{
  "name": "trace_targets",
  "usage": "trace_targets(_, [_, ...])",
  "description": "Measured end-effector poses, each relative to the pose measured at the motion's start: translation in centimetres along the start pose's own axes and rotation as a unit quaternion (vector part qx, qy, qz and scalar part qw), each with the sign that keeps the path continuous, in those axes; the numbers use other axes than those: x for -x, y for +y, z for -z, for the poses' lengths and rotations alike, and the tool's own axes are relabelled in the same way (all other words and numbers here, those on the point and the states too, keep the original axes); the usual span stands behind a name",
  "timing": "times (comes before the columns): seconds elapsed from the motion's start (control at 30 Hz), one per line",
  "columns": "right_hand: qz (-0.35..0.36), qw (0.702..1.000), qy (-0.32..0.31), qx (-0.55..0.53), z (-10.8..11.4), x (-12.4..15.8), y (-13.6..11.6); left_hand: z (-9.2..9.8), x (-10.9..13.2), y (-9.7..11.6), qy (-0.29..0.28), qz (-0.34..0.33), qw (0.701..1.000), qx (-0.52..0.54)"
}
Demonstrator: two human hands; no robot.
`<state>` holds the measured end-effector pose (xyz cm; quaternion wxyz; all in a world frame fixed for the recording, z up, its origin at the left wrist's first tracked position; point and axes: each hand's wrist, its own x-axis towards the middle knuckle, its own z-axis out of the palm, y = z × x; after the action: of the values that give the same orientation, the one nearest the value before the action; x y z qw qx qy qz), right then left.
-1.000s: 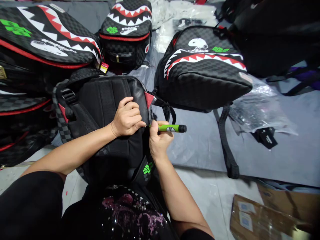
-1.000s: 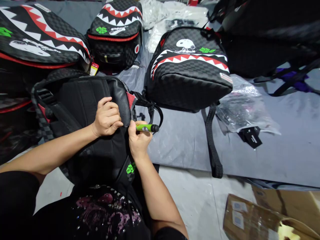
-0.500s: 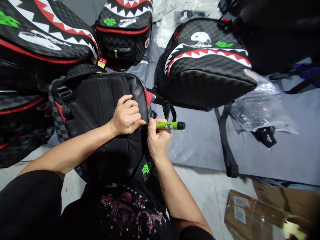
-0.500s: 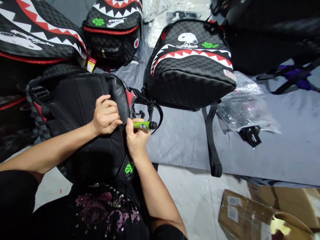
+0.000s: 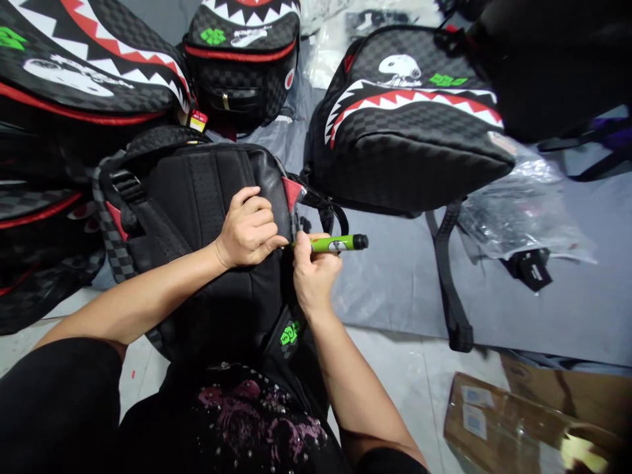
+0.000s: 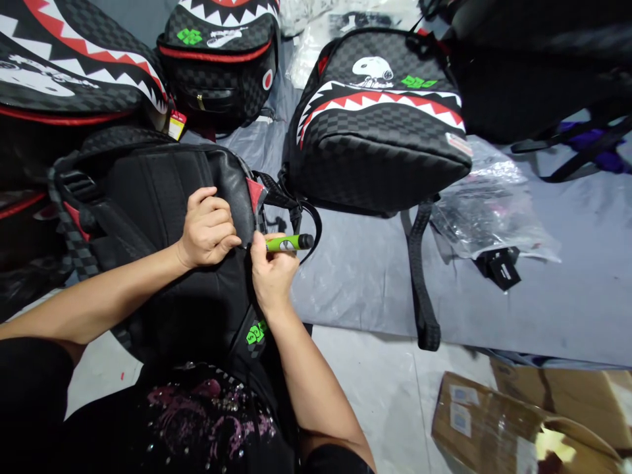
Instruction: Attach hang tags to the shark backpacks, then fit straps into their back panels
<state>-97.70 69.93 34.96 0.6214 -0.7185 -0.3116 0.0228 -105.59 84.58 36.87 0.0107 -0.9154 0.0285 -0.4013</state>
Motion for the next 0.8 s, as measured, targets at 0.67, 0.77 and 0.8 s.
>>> trace_targets(0.67, [-0.033, 0.999, -0.016, 0.000, 0.1, -0.2, 0.9, -0.4, -0.2, -0.3, 0.000, -0.002, 1.000, 0.003])
trace_targets(0.77, [-0.032, 0.999, -0.025, 0.020, 0.6, -0.2, 1.1, -0.9, -0.1, -0.2, -0.019, 0.013, 1.000, 0.004])
trace_targets(0.8, [-0.027, 0.999, -0.014, 0.034, 0.9, -0.1, 1.0, -0.9, -0.1, 0.1, -0.035, 0.019, 0.999, 0.001])
